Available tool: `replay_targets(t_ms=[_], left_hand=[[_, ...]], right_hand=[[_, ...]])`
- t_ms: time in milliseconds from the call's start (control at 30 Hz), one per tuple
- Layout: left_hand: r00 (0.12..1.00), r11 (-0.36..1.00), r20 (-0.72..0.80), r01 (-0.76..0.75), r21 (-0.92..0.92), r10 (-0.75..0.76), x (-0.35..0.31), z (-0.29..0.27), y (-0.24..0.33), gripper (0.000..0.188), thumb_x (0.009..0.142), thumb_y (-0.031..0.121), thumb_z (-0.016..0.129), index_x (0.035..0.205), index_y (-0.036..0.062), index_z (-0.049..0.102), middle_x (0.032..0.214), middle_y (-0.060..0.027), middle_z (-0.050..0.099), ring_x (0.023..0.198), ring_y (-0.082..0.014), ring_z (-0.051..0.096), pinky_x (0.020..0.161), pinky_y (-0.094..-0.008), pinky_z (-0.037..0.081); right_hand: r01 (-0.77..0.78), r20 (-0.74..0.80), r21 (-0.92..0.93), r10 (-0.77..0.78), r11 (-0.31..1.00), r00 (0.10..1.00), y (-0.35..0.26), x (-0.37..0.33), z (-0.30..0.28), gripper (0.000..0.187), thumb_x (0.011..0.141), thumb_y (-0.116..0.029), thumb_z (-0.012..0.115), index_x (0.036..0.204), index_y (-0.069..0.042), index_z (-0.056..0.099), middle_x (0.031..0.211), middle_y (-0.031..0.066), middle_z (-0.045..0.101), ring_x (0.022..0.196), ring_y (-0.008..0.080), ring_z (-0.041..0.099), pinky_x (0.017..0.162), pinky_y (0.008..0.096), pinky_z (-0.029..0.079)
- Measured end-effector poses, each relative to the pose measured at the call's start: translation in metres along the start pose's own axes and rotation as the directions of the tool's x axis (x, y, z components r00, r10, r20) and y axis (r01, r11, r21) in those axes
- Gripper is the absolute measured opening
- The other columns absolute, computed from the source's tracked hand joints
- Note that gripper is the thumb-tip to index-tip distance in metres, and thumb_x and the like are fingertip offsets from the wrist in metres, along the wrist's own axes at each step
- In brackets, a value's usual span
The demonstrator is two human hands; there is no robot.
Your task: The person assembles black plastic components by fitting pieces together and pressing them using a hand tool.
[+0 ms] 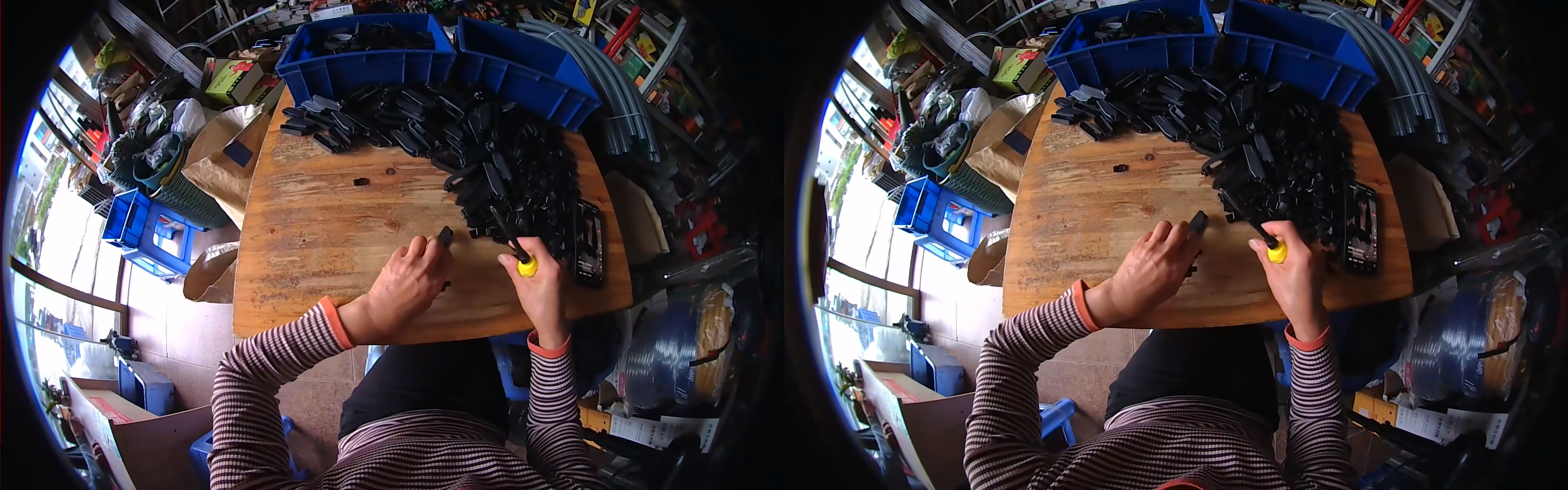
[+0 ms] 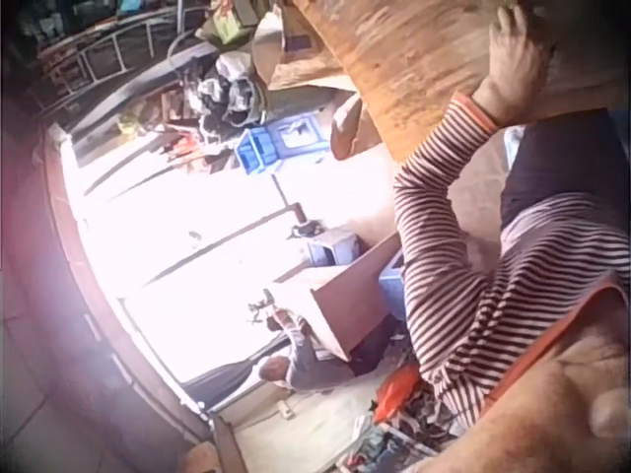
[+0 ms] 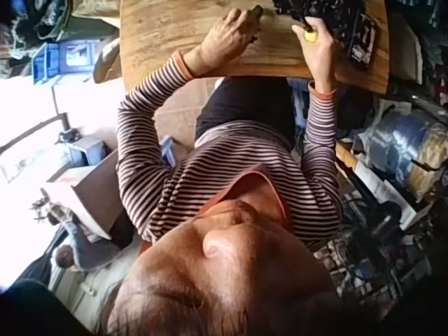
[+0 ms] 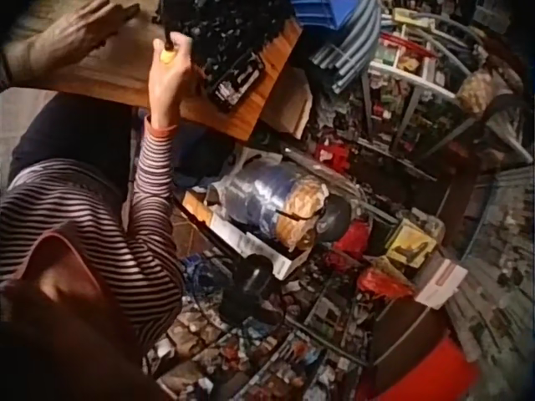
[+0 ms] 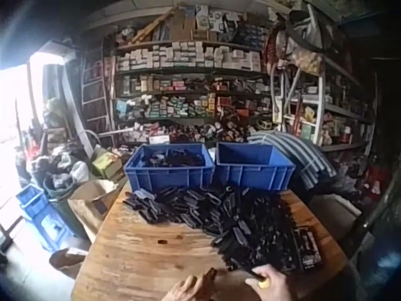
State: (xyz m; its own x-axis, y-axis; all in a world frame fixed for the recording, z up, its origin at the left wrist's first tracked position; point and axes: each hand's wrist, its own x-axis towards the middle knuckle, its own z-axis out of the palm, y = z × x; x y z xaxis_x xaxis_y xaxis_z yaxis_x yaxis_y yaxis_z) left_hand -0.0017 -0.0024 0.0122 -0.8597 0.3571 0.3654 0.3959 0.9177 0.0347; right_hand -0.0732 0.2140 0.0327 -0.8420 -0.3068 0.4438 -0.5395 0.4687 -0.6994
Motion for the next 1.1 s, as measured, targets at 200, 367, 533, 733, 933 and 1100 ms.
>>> replay_targets(t_ms=[200, 367, 533, 733, 933, 1100], left_hand=[[0.999, 0.977, -0.050, -0.026, -0.209, 0.016, -0.006, -0.007, -0.012, 0.040, 0.076, 0.012, 0.060, 0.114, -0.0005, 0.056, 0.109, -0.0149, 0.053, 0.095, -0.0271, 0.054, 0.080, -0.0351, 0.051], [0.975, 0.953, 0.036, -0.205, -0.224, 0.219, 0.004, -0.002, 0.007, 0.043, 0.075, 0.011, 0.059, 0.116, -0.0009, 0.056, 0.113, -0.0153, 0.053, 0.098, -0.0279, 0.055, 0.083, -0.0361, 0.051], [0.970, 0.917, -0.069, -0.242, -0.317, 0.232, 0.008, 0.001, 0.011, 0.042, 0.075, 0.012, 0.059, 0.115, -0.0018, 0.057, 0.115, -0.0162, 0.054, 0.101, -0.0284, 0.056, 0.083, -0.0362, 0.050], [0.949, 0.911, -0.071, -0.316, -0.265, 0.308, 0.012, 0.005, -0.002, 0.038, 0.077, 0.013, 0.058, 0.112, -0.0027, 0.058, 0.118, -0.0171, 0.056, 0.106, -0.0290, 0.056, 0.085, -0.0364, 0.050], [0.943, 0.916, -0.082, -0.332, -0.227, 0.321, 0.009, 0.014, -0.001, 0.037, 0.077, 0.014, 0.058, 0.110, -0.0036, 0.058, 0.118, -0.0172, 0.057, 0.111, -0.0301, 0.056, 0.086, -0.0371, 0.050], [0.942, 0.916, -0.066, -0.334, -0.223, 0.328, 0.010, 0.011, 0.000, 0.036, 0.078, 0.014, 0.058, 0.109, -0.0039, 0.058, 0.118, -0.0176, 0.057, 0.112, -0.0304, 0.055, 0.087, -0.0371, 0.050]], right_hand=[[0.013, 0.103, -0.014, -0.012, 1.000, 0.995, -0.004, 0.008, 0.013, 0.019, 0.081, -0.008, 0.075, 0.089, -0.001, 0.059, 0.067, 0.0138, 0.059, 0.055, 0.0212, 0.055, 0.055, 0.0302, 0.046], [0.064, 0.118, 0.103, -0.076, 0.993, 0.990, -0.004, 0.022, 0.026, 0.017, 0.082, -0.006, 0.073, 0.090, 0.000, 0.060, 0.070, 0.0141, 0.061, 0.059, 0.0243, 0.060, 0.057, 0.0310, 0.047], [0.113, 0.085, 0.073, -0.119, 0.991, 0.989, -0.006, 0.029, 0.022, 0.015, 0.082, -0.004, 0.072, 0.090, -0.001, 0.061, 0.075, 0.0131, 0.063, 0.065, 0.0264, 0.063, 0.059, 0.0323, 0.048], [0.223, 0.221, -0.006, -0.216, 0.975, 0.951, -0.006, 0.033, 0.031, 0.016, 0.076, 0.004, 0.068, 0.089, -0.003, 0.061, 0.083, 0.0113, 0.061, 0.073, 0.0305, 0.063, 0.062, 0.0350, 0.050], [0.292, 0.278, -0.090, -0.258, 0.952, 0.925, -0.005, 0.034, 0.034, 0.021, 0.070, 0.009, 0.064, 0.087, -0.003, 0.060, 0.083, 0.0109, 0.061, 0.076, 0.0324, 0.064, 0.063, 0.0369, 0.051], [0.319, 0.272, -0.071, -0.289, 0.945, 0.918, -0.003, 0.038, 0.034, 0.022, 0.069, 0.009, 0.063, 0.087, -0.003, 0.059, 0.082, 0.0108, 0.060, 0.076, 0.0334, 0.063, 0.063, 0.0377, 0.050]])
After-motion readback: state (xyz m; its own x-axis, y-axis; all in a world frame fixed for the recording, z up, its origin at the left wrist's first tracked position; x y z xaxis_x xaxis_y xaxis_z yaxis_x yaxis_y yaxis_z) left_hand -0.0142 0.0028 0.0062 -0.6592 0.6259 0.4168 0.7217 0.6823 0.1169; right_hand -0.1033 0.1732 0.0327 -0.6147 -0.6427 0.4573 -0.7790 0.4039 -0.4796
